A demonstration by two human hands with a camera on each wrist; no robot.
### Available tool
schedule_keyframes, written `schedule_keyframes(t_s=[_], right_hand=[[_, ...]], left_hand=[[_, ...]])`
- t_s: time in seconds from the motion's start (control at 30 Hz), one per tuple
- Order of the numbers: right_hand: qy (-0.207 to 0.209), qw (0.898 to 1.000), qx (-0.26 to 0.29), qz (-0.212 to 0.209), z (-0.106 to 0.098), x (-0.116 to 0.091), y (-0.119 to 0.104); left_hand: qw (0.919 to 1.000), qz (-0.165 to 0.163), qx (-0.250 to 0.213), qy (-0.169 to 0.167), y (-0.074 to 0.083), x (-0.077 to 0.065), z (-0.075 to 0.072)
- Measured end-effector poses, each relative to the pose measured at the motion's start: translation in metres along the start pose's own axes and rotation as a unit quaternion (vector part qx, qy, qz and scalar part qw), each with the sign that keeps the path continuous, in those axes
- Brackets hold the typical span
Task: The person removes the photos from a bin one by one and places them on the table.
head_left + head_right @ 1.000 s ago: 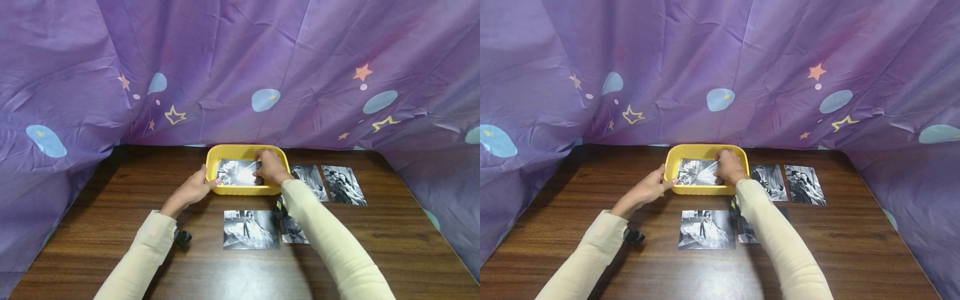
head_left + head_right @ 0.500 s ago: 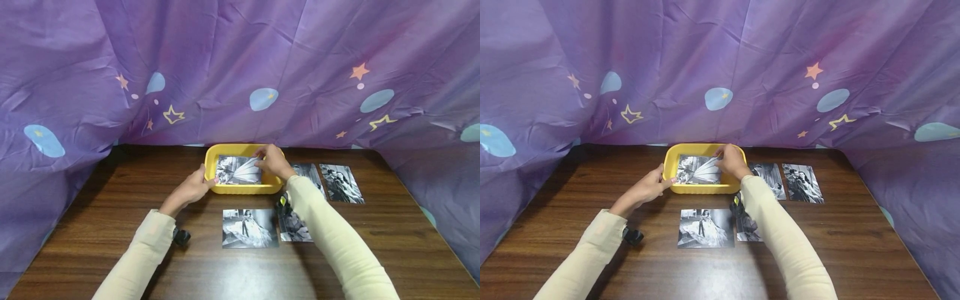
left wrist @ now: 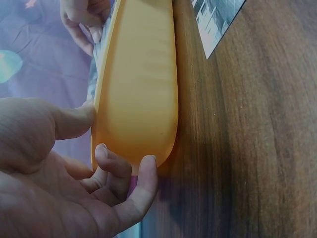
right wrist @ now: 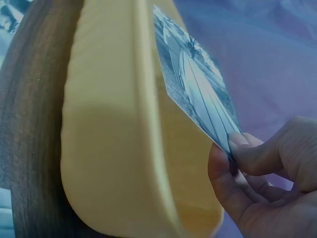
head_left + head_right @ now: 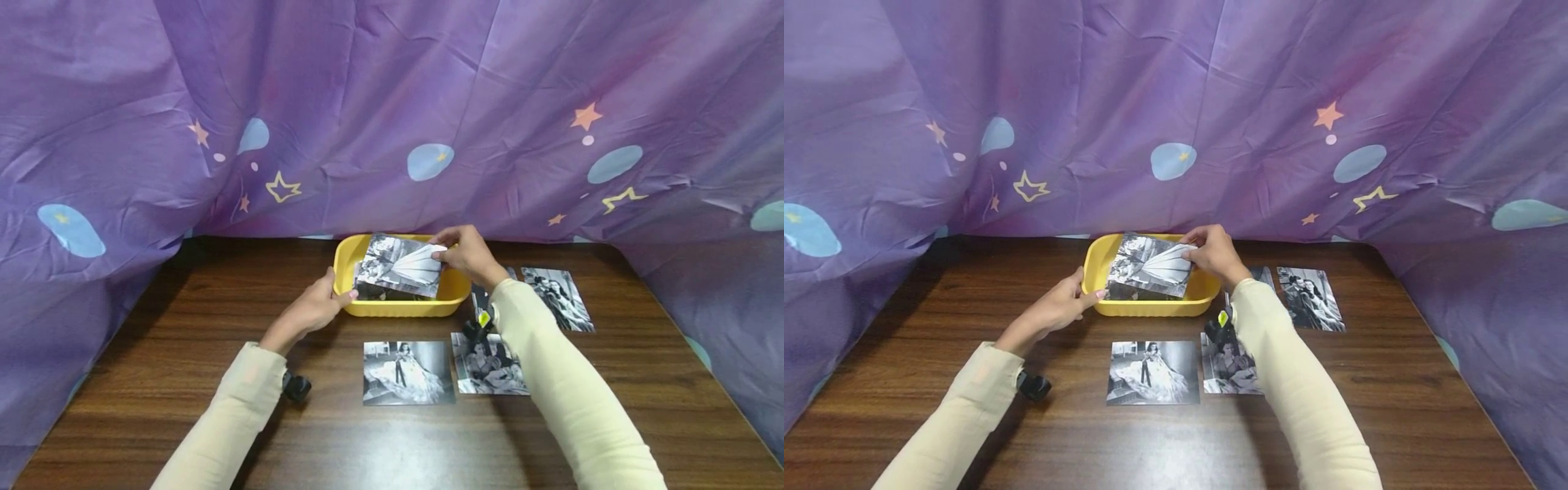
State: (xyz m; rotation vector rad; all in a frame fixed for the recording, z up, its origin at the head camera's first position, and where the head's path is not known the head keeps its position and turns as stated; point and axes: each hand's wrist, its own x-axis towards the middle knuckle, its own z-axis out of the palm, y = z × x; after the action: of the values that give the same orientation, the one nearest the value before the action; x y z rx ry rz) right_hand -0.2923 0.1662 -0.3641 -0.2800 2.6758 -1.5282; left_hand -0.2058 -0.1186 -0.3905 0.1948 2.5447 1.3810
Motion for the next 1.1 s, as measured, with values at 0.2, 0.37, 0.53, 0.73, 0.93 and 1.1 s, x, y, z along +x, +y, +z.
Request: schedule_keyframes(t_s=[0.2, 0.37, 0.53, 0.73, 0.93, 1.1], right_hand=[[-0.009, 0.999, 0.030, 0.035, -0.019, -0.006, 0.006], [-0.020, 0.997, 0.053, 0.052, -0.037, -0.014, 0.014], [-0.009, 0.997, 0.059, 0.044, -0.055, -0.026, 0.024], [-0.009, 0.998, 0.048, 0.048, -0.082, -0.042, 0.039], [-0.003, 0.996, 0.050, 0.068, -0.115, -0.058, 0.057], [0.016, 0.995, 0.028, 0.096, -0.141, -0.071, 0.076]], left_hand=[[1.0000, -0.004, 0.006, 0.001, 0.000, 0.000, 0.000], [0.9999, -0.008, 0.010, -0.002, 0.001, 0.000, -0.001], [0.9999, -0.012, 0.011, -0.003, 0.002, -0.001, -0.002], [0.9998, -0.018, 0.010, -0.003, 0.003, -0.002, -0.001], [0.9998, -0.016, 0.014, -0.003, 0.003, -0.001, -0.001], [0.9998, -0.016, 0.013, -0.004, 0.002, -0.001, 0.000]])
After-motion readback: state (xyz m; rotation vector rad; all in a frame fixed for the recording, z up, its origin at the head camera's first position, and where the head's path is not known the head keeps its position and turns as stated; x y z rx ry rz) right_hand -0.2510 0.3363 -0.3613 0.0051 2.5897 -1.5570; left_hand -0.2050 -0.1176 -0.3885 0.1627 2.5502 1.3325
